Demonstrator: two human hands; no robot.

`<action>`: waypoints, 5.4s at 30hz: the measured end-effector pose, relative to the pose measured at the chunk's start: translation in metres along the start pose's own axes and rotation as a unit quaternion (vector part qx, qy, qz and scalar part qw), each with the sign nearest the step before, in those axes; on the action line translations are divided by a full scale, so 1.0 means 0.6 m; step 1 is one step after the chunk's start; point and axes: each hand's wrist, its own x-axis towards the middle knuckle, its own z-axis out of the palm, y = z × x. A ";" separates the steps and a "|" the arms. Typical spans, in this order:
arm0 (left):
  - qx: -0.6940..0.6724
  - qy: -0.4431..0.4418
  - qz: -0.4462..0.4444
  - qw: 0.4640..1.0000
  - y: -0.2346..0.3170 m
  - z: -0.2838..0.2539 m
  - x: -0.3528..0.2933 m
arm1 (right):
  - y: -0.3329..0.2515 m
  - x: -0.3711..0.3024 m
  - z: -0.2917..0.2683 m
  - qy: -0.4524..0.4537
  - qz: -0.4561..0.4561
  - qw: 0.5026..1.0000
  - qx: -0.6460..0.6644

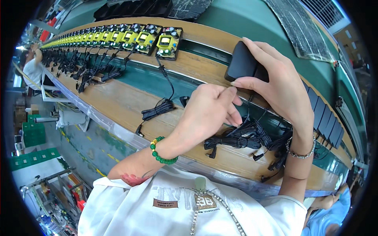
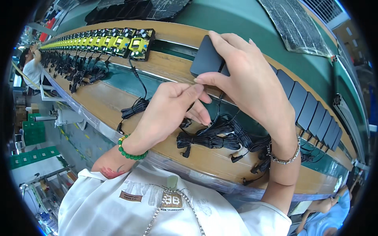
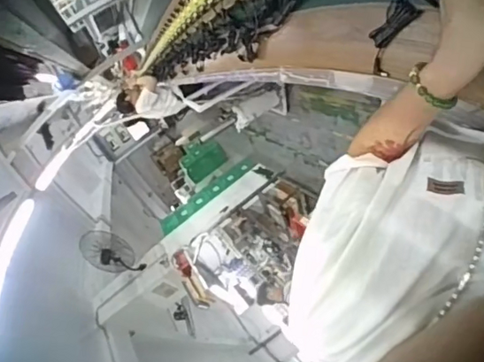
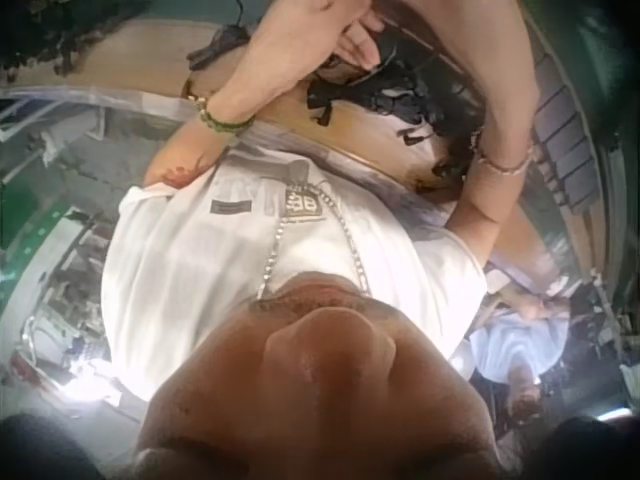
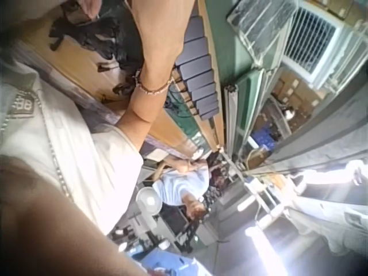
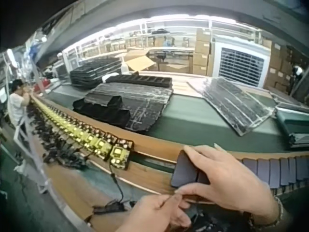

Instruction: Attach black component housings to an array of circuit boards on a manufacturing assembly line.

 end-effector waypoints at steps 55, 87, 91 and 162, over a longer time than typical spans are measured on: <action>-0.299 0.112 0.003 0.948 -0.014 -0.160 0.001 | -0.053 0.187 0.114 0.030 -0.006 0.999 0.034; -0.282 -0.065 -0.047 0.956 0.001 -0.121 0.037 | -0.019 0.108 0.101 0.128 -0.011 0.992 0.010; -0.228 -0.046 -0.070 0.970 0.008 -0.116 0.032 | -0.019 0.106 0.099 0.132 0.003 0.991 0.007; -0.233 -0.071 -0.059 0.968 0.020 -0.187 0.016 | -0.168 0.202 0.007 -0.170 0.119 0.976 -0.062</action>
